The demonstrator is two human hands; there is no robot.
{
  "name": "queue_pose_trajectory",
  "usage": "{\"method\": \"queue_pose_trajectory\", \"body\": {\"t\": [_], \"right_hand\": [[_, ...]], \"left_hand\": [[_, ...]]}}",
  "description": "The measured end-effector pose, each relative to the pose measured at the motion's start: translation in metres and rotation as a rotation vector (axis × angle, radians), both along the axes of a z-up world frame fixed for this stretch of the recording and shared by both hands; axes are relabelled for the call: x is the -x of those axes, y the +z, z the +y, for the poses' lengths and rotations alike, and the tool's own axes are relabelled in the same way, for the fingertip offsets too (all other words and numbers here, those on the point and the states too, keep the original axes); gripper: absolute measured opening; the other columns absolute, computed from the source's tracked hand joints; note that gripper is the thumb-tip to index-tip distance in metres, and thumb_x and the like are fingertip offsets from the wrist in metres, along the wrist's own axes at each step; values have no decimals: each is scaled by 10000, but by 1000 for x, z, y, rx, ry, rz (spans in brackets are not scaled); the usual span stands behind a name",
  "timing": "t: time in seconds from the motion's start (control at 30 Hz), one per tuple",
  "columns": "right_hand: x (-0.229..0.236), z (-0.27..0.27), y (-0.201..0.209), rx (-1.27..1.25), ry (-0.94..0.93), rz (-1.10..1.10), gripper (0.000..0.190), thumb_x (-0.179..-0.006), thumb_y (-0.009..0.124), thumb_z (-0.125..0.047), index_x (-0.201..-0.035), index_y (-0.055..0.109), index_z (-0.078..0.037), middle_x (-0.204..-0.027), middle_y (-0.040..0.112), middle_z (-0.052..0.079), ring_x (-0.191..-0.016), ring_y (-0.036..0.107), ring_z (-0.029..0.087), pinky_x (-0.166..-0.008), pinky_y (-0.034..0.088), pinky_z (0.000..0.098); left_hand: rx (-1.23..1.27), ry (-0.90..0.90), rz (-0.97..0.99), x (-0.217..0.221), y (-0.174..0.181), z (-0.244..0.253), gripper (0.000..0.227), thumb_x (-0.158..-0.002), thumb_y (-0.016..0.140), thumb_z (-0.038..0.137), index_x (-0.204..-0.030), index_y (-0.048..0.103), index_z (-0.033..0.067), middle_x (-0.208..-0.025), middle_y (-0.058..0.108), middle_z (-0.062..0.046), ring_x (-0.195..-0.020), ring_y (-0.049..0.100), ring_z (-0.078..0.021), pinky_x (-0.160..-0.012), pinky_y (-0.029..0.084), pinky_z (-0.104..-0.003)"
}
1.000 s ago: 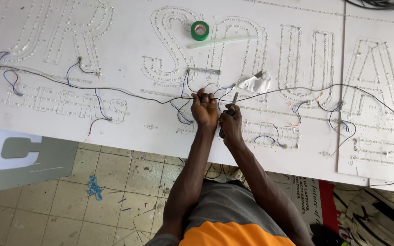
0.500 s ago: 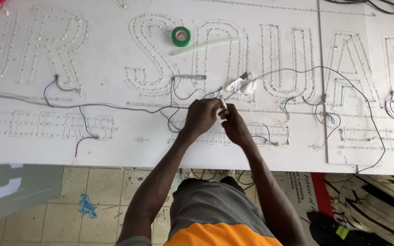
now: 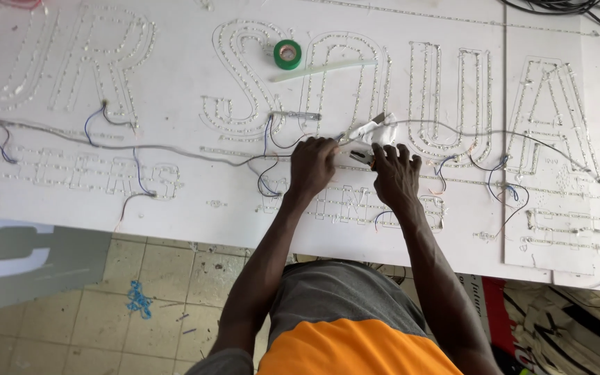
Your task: The person works on a large white board with LED letter outlines, using pliers to strip and twist wires, then connecting them to the LED strips. The person repeatedly cuts, twists, and secures wires to complete the electrical connections for the sign.
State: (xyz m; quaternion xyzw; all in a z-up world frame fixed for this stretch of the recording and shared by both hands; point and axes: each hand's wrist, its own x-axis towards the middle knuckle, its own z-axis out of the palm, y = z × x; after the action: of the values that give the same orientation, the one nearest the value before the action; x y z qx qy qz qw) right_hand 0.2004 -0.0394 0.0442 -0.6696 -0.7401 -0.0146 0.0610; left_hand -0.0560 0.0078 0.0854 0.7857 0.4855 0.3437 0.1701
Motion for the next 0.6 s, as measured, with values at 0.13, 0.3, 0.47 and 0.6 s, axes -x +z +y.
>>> {"method": "queue_pose_trajectory", "body": {"t": [0.13,0.3,0.47,0.6], "right_hand": [[-13,-8,19,-11,5,45,750,-875,860,-35,-1558,646,-262,-1473,637,77,-1508,520,438,-1142,425,732],[49,2,90,103,166,264,745,-988,841,-229,-1688,585,-208,-1415,661,155,-1377,603,439,-1080,535,637],[108,56,3,-43,149,242,575,-960,872,-210,-1502,677,-220,-1096,649,73,-1080,688,363,-835,600,532],[108,34,4,-293,174,303,103,-977,828,-183,-1066,806,-230,-945,672,-11,-938,735,262,-707,600,406]], "left_hand": [[-21,45,-73,24,26,15,127,-1128,667,162,-1162,789,166,-859,754,-39,-897,794,-300,-881,638,-495],[292,-117,-335,39,24,33,149,-1135,655,214,-1142,788,145,-791,739,-93,-810,764,-304,-842,610,-534],[357,-160,-376,44,54,28,159,-1126,659,204,-1129,802,136,-759,726,-94,-759,744,-261,-792,596,-493],[451,-245,-332,54,70,21,182,-1122,652,184,-1194,810,128,-834,769,-134,-754,753,-271,-769,594,-480]]}}
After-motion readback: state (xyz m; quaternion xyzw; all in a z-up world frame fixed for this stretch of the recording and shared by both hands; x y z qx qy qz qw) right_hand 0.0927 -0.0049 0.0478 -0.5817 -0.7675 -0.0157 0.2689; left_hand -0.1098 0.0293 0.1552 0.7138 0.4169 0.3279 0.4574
